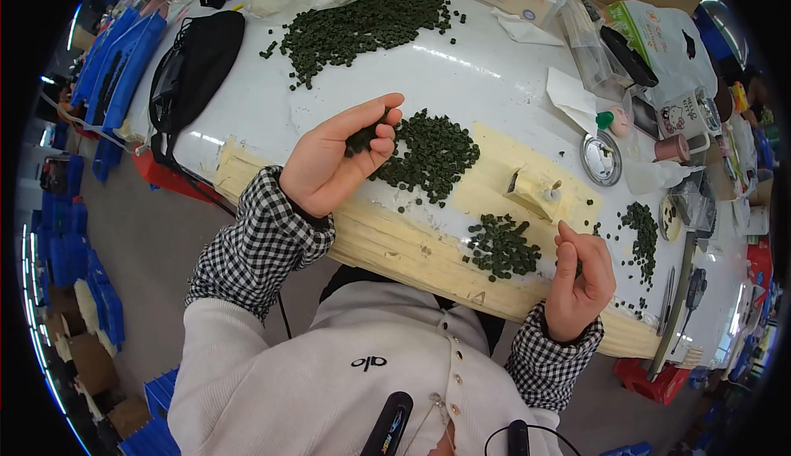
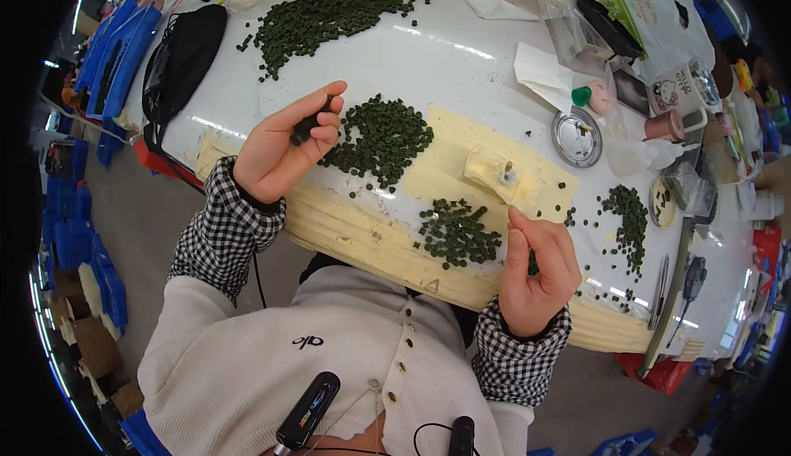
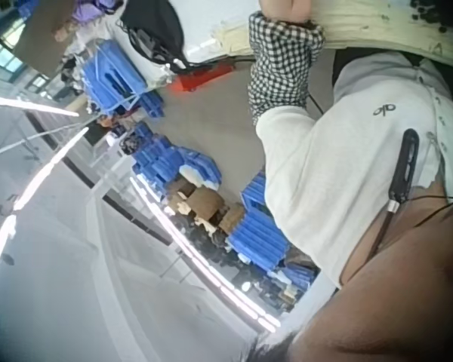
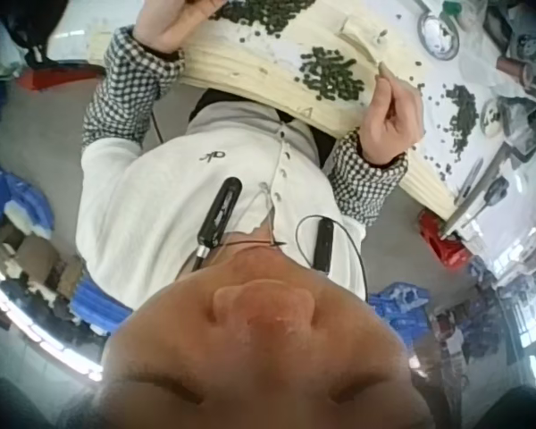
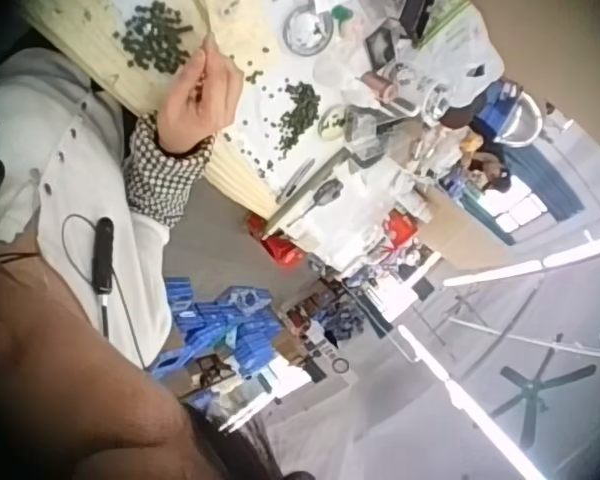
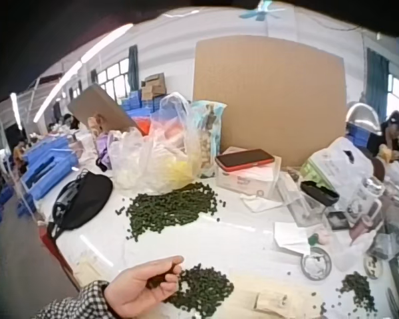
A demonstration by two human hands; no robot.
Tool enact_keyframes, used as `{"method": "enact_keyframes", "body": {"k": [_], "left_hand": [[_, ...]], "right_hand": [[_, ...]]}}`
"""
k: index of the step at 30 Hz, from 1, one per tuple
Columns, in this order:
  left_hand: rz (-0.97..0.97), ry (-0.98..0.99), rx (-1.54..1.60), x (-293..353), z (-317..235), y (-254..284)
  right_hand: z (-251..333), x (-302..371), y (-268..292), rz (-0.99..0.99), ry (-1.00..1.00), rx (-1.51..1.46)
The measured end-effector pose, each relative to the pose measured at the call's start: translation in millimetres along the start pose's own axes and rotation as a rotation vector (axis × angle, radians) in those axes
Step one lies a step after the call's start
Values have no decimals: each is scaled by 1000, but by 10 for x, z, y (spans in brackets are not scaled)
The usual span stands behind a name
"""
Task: The person is picking up small green plastic components and carefully placing them onto a white plastic assembly fixture on a workbench.
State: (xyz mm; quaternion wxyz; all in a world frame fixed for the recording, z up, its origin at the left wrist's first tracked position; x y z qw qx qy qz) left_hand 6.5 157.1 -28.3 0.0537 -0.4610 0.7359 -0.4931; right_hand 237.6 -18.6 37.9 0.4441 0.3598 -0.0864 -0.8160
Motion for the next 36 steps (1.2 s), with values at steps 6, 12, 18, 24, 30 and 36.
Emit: {"method": "enact_keyframes", "body": {"k": [6,12,18,24,30,36], "left_hand": [[-4,-15,110,76,31,-41],[70,30,85,60,275,-145],[213,148,162,87,559,-353],[164,132,25,128,608,-300],[212,231,28,162,882,-407],[255,282,7,139,1063,-538]], "right_hand": [[-114,-8,455,-197,-63,0],[-226,-77,579,-15,-36,352],[-224,-131,410,109,53,469],[-225,-231,335,132,105,529],[-198,-212,53,201,176,631],[-130,-227,24,197,208,653]]}}
Point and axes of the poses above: each hand's wrist, its own x-axis away from the middle knuckle, its own y-axis out of the back of the hand, z = x × y, the point moved 10 cm from there along -x, towards the middle knuckle, and after that the axes turned 2 degrees about y, right-handed, at the moved point
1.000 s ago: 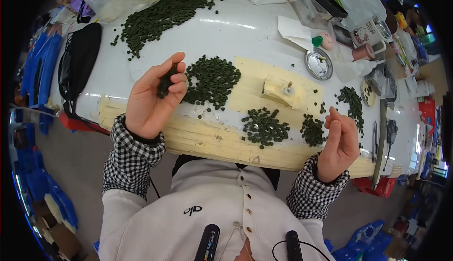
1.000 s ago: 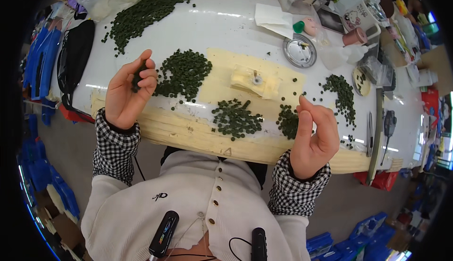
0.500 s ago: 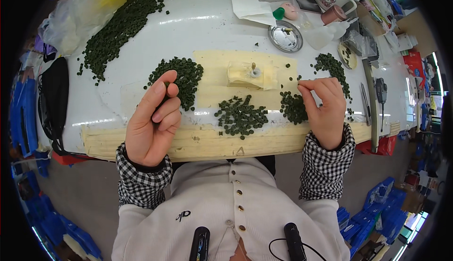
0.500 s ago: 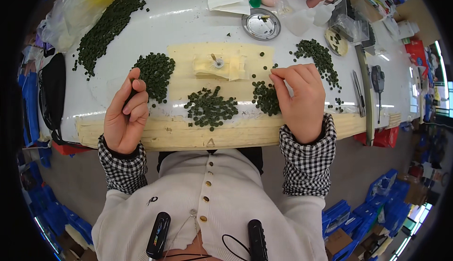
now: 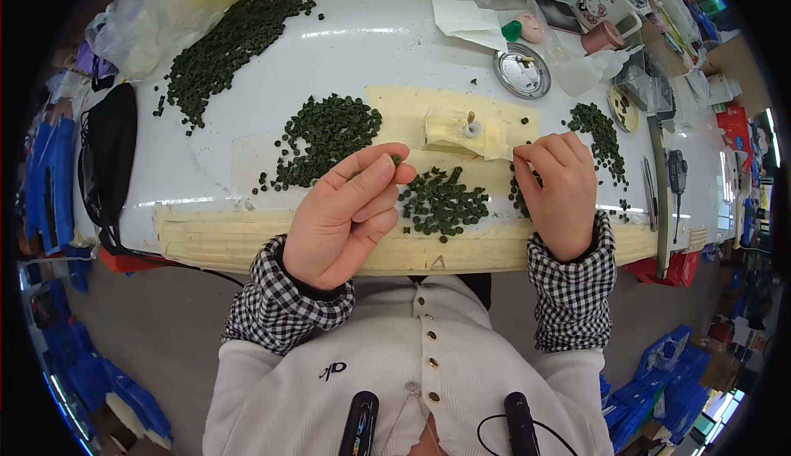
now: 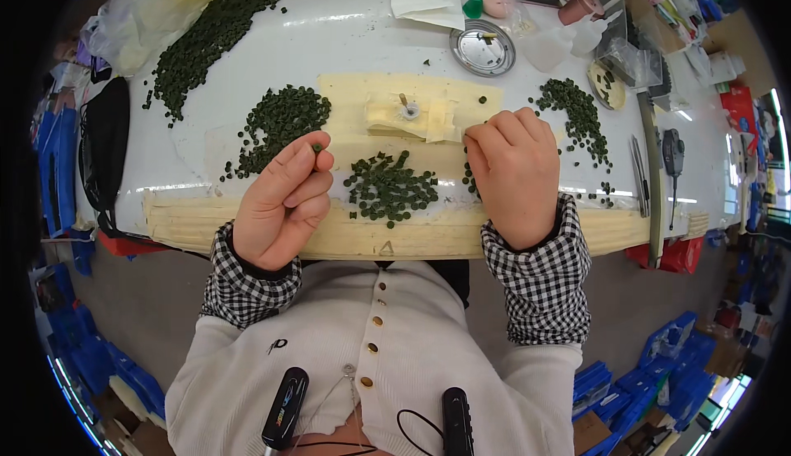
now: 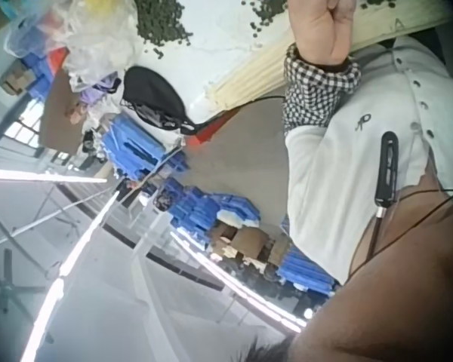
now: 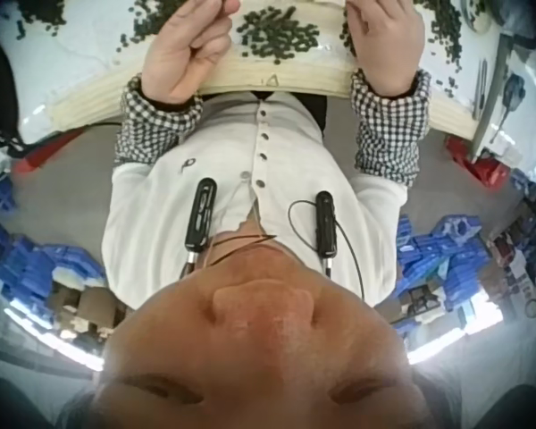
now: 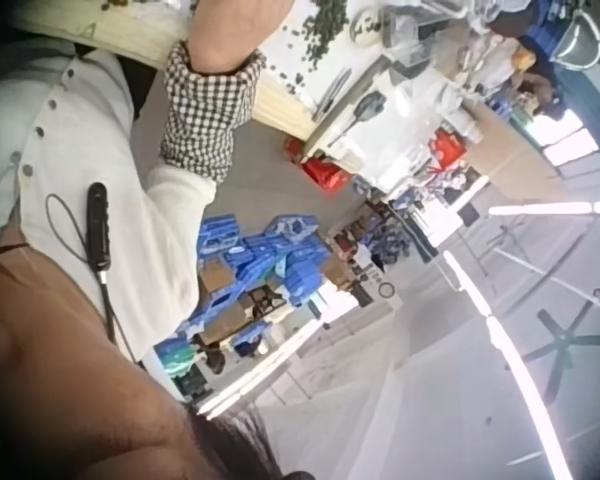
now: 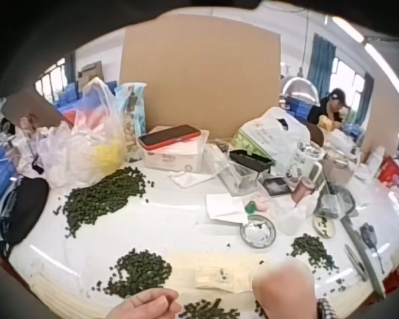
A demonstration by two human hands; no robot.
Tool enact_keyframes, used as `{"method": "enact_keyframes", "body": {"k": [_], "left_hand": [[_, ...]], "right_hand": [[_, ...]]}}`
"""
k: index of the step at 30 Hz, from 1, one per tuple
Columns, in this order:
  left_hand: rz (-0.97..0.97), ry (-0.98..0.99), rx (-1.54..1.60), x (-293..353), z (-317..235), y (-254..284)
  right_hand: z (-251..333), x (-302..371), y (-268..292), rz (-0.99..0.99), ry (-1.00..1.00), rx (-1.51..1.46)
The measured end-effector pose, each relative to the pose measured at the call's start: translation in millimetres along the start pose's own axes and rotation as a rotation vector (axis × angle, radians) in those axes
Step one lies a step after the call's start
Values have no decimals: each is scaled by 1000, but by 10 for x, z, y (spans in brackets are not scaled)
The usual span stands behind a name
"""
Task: The person is picking up small green plastic components and carefully placing them onto a white plastic assembly fixture on a workbench.
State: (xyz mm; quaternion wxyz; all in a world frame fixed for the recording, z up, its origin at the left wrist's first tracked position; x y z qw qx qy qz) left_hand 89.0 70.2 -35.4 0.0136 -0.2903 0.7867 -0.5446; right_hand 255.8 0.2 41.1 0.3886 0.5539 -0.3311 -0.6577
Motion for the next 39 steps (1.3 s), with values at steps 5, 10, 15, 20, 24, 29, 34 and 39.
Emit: {"method": "enact_keyframes", "body": {"k": [5,10,15,20,24,29,34,39], "left_hand": [[39,27,-13,-32,88,-48],[27,65,-77,-43,184,-118],[-3,83,-205,-54,231,-142],[91,103,-148,-58,265,-169],[97,118,-147,-64,291,-152],[124,159,-144,-52,324,-155],[137,191,-108,-39,345,-159],[116,218,-113,-27,361,-154]], "right_hand": [[-143,-7,96,-15,-106,-185],[222,-47,428,-138,-160,-511],[422,-47,231,-108,-116,-749],[452,-65,110,-119,-106,-835],[455,-50,55,-75,-111,-880],[441,-6,3,-72,-110,-927],[464,-5,2,-100,-81,-946],[477,12,-16,-92,-27,-960]]}}
Point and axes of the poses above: each hand's wrist, its own x-axis away from the middle knuckle, its own y-axis out of the back of the hand, z = x × y, the point moved 10 cm from there along -x, towards the middle knuckle, and after that the axes turned 2 degrees about y, right-handed, at the moved point
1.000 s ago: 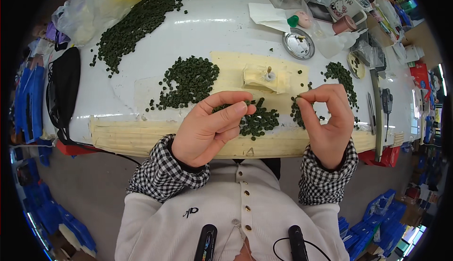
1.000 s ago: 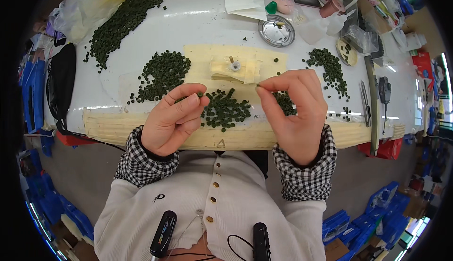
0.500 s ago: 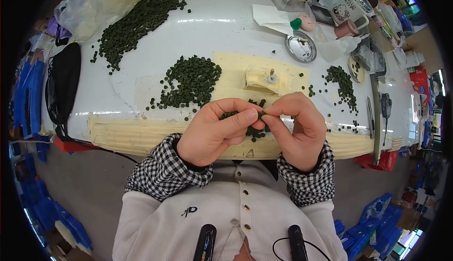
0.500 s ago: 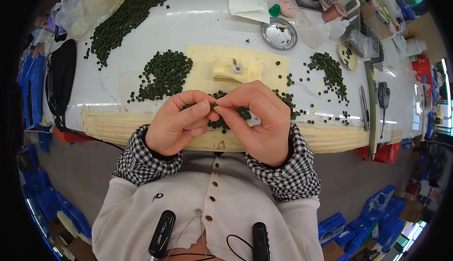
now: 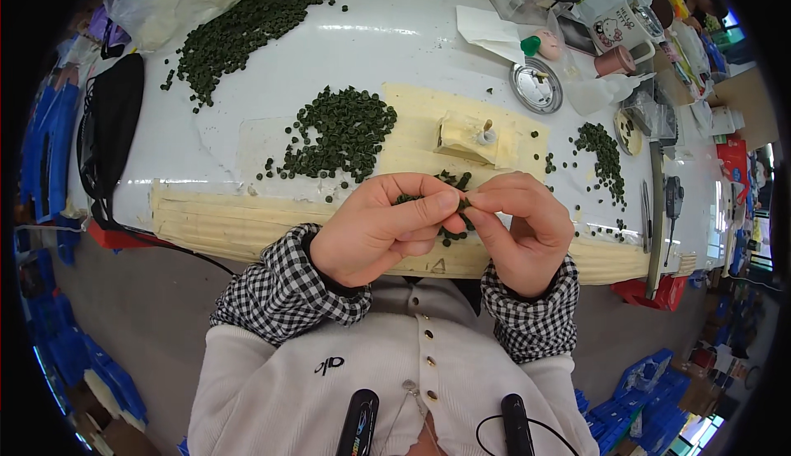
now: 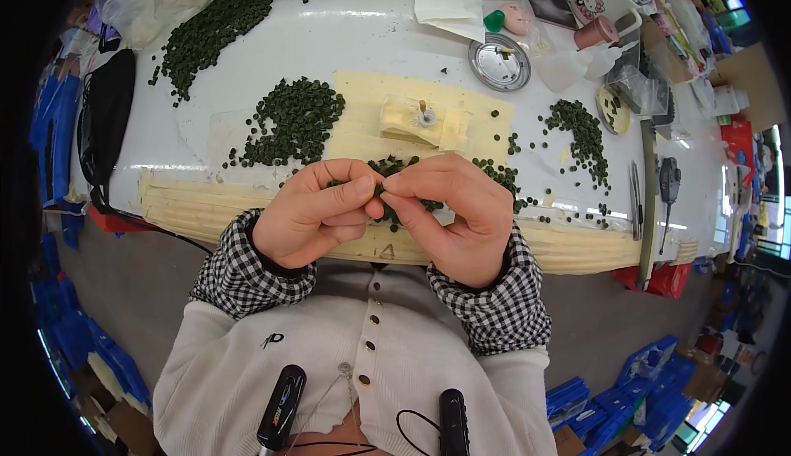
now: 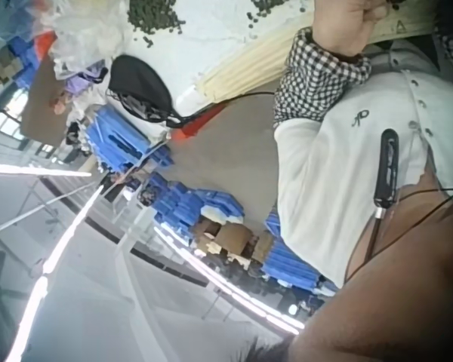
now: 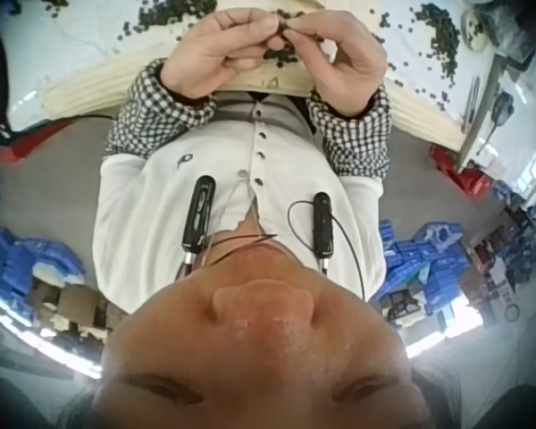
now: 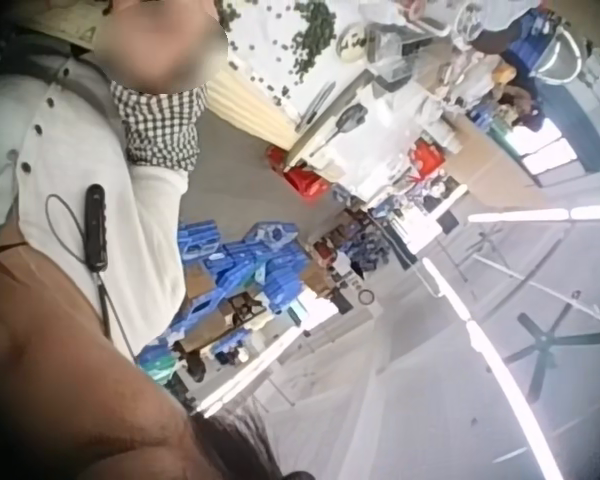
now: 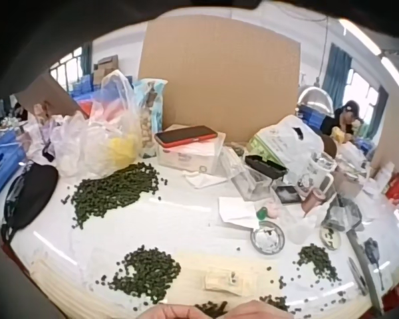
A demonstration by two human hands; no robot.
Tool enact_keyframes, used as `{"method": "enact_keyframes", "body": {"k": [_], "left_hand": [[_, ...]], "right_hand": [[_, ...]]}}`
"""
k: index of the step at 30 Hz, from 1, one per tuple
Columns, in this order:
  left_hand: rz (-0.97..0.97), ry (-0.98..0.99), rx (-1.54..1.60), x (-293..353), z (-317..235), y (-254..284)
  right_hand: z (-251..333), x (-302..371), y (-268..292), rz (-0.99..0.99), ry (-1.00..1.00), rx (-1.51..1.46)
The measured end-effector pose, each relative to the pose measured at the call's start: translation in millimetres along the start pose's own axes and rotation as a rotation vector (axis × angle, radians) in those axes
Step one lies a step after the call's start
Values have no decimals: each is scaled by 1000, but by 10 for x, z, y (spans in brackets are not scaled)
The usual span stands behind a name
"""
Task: The person is picking up small green plastic components and carefully placing them onto a white plastic assembly fixture on a workbench.
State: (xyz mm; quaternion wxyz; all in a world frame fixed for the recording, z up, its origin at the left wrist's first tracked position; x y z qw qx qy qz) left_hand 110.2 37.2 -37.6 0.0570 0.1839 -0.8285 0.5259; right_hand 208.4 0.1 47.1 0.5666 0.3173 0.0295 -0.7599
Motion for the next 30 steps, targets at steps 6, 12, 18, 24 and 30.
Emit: {"method": "enact_keyframes", "body": {"k": [6,12,18,24,30], "left_hand": [[15,-16,-26,6,-43,1],[-100,-84,-224,4,-127,46],[-155,-139,-288,3,-183,60],[-188,-167,-289,-7,-179,106],[-227,-247,-396,19,-248,116]], "right_hand": [[238,-34,-47,74,220,177],[29,-12,-11,55,0,-3],[-162,56,-13,-20,-204,-157],[-57,36,-17,-33,-97,-26],[-9,17,-1,-42,-43,69]]}}
Point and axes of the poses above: each hand's wrist, its own x-axis away from the middle knuckle, its own y-axis out of the back of the hand, z = x × y, the point moved 10 cm from there along -x, towards the middle knuckle, and after that the axes turned 2 degrees about y, right-handed, at the moved point
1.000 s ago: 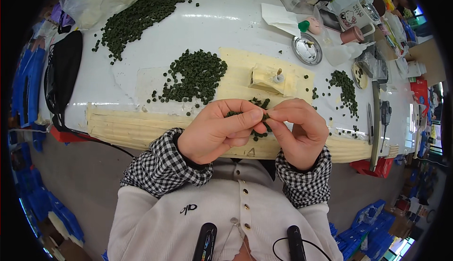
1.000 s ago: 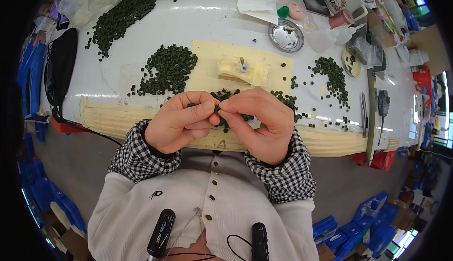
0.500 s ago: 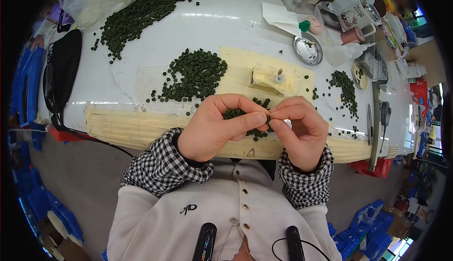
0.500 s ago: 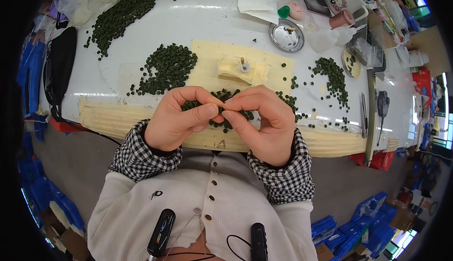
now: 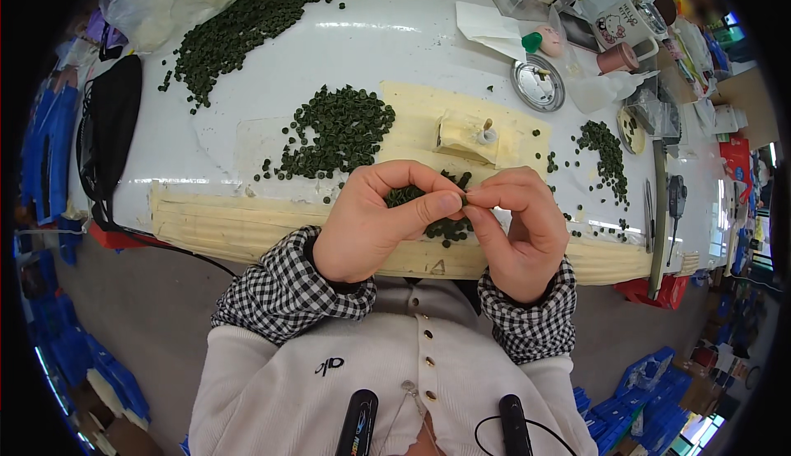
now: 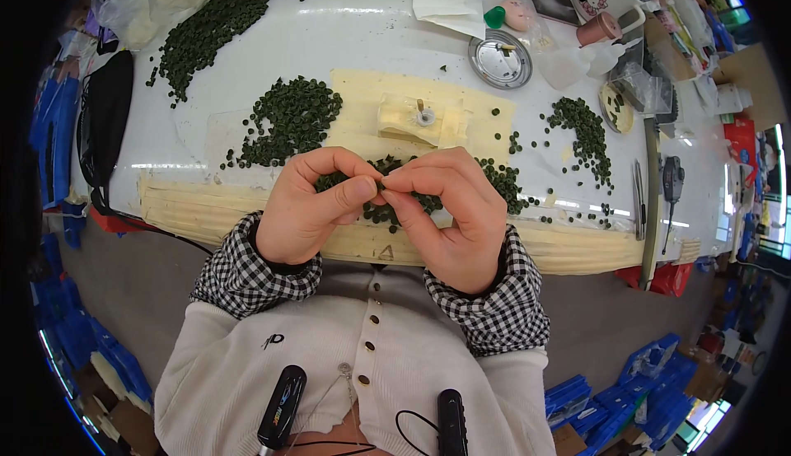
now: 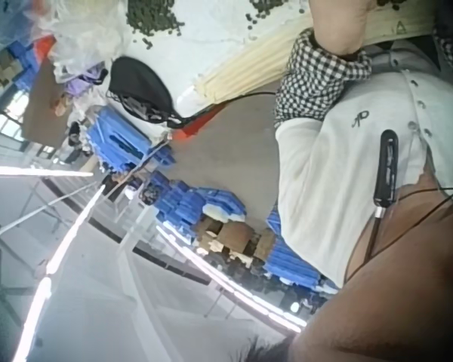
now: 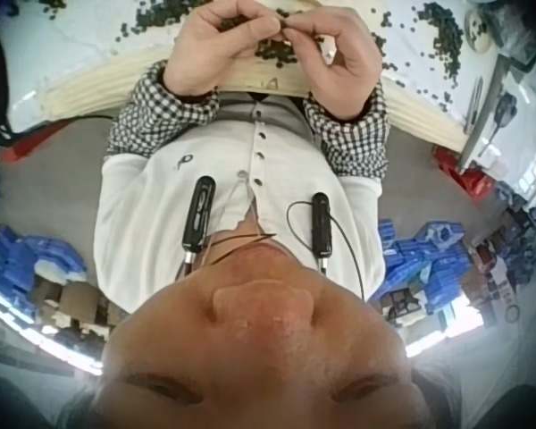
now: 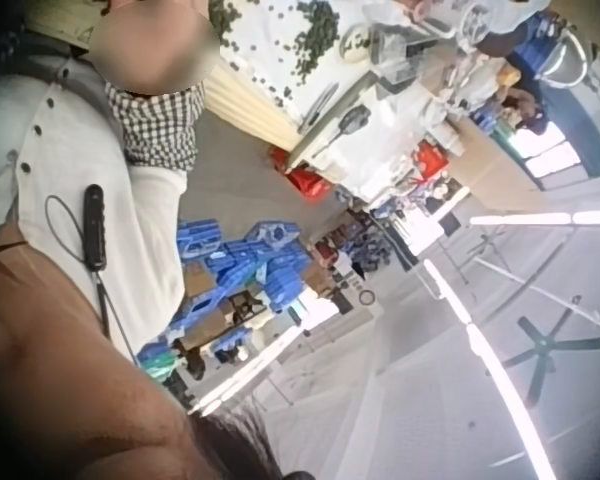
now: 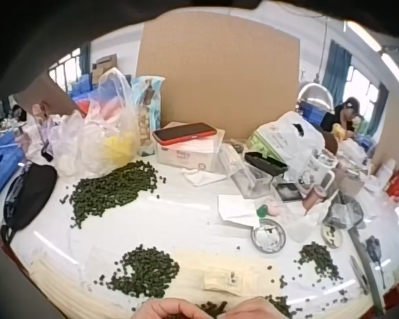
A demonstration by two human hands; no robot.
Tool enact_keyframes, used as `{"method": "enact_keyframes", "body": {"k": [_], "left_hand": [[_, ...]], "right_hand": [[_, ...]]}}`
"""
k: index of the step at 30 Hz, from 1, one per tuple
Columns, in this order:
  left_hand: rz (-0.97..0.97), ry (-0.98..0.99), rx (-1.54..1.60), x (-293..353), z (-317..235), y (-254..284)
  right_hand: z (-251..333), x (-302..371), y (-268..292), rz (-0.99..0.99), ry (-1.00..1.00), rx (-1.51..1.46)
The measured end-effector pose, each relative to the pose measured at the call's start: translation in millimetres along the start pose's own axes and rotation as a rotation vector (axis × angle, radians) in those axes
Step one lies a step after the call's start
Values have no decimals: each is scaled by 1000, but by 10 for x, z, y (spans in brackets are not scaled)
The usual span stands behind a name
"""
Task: The person is picking up small green plastic components and carefully placing them onto a white plastic assembly fixture on a workbench.
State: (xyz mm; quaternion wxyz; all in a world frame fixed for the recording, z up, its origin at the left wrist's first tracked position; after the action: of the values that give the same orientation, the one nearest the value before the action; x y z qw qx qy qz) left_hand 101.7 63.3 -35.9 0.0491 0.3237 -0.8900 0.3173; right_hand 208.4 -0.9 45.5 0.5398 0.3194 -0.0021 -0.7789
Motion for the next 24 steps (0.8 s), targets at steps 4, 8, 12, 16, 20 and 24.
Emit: {"method": "enact_keyframes", "body": {"k": [4,8,12,16,20,24], "left_hand": [[-24,-107,-158,6,-119,-26],[-29,-164,-207,26,-196,-43],[-46,-246,-312,36,-257,-23],[-59,-280,-357,48,-293,-31],[-79,-303,-301,46,-301,-18],[-78,-326,-372,69,-323,-26]], "right_hand": [[33,-6,17,-23,19,52],[37,2,35,-50,2,55],[14,1,20,-33,-3,48],[-8,2,4,-19,-8,45],[-19,4,3,-12,-12,35],[-23,-2,1,-20,-16,16]]}}
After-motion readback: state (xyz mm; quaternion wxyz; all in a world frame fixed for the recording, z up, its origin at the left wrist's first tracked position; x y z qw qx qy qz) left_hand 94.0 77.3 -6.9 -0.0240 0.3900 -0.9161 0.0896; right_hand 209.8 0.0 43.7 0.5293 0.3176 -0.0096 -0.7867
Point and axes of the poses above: each hand's wrist, its own x-axis away from the middle knuckle, its own y-axis out of the back of the hand, z = x × y, the point moved 10 cm from there along -x, towards the middle knuckle, and after that the axes turned 2 degrees about y, right-handed, at the moved point
